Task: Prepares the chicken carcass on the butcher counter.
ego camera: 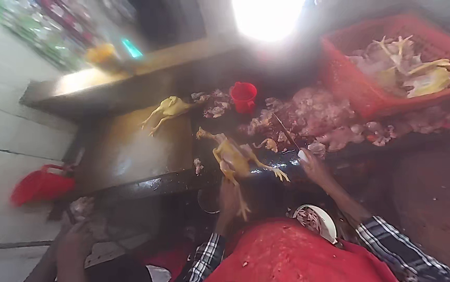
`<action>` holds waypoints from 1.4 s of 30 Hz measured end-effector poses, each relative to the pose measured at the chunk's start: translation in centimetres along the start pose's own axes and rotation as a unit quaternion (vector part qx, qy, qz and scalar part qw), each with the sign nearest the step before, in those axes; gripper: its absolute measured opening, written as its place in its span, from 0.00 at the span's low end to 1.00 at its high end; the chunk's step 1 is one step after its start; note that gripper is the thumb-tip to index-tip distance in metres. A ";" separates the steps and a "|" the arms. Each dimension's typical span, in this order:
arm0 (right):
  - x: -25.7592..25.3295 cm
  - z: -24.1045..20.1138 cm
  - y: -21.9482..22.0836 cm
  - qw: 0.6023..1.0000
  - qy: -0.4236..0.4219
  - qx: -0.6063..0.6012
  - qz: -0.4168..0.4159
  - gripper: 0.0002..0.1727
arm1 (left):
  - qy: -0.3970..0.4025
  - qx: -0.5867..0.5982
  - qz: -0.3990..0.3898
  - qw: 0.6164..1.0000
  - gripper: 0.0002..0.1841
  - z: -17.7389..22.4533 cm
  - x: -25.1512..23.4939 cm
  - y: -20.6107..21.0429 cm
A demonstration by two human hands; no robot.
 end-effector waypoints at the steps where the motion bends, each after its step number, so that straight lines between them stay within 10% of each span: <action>1: 0.3 0.8 0.0 1.000 0.002 -0.018 -0.007 0.33 | 0.008 -0.007 -0.056 0.998 0.32 0.2 1.5 1.7; 4: 2.9 1.4 0.8 0.997 -0.006 -0.073 0.011 0.33 | -0.058 0.068 -0.169 0.982 0.29 -3.9 5.1 4.7; 6: 4.5 0.7 1.6 0.988 -0.015 -0.154 0.024 0.33 | -0.102 0.114 -0.063 0.986 0.21 -6.2 3.8 0.1; 8: 5.5 0.3 2.9 0.972 0.006 -0.235 0.004 0.33 | -0.052 0.092 0.044 0.993 0.20 -3.5 0.1 -7.4; 11: 4.8 -1.8 5.4 0.962 0.033 -0.257 -0.088 0.31 | 0.105 -0.052 -0.027 0.993 0.21 4.4 -7.8 -13.3; 15: 3.9 -4.1 9.1 0.957 0.045 -0.231 -0.170 0.30 | 0.206 -0.218 -0.174 0.938 0.30 7.4 -16.3 -9.9; 23: 3.7 -5.1 14.1 0.922 0.044 -0.347 -0.168 0.31 | 0.105 -0.202 -0.100 0.969 0.21 5.4 -19.0 -9.7; 30: 2.2 -9.9 3.3 0.985 -0.017 -0.165 0.045 0.35 | 0.298 -0.228 -0.150 0.915 0.31 4.7 -17.0 -9.9; 37: 0.5 -17.5 7.6 0.917 0.022 -0.361 -0.171 0.41 | 0.258 -0.086 -0.082 0.959 0.25 3.6 -19.0 -9.7; 42: -3.8 -20.2 12.4 0.936 0.023 -0.305 -0.172 0.43 | 0.208 -0.049 -0.046 0.976 0.26 2.0 -19.6 -9.9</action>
Point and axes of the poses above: each hand's wrist, its own x-axis away from the middle knuckle, its own y-axis out of the palm, z = x × y, the point moved 6 cm from there along -x, towards the middle knuckle, and after that the axes turned 8 degrees about -z, right-handed, at the moved point
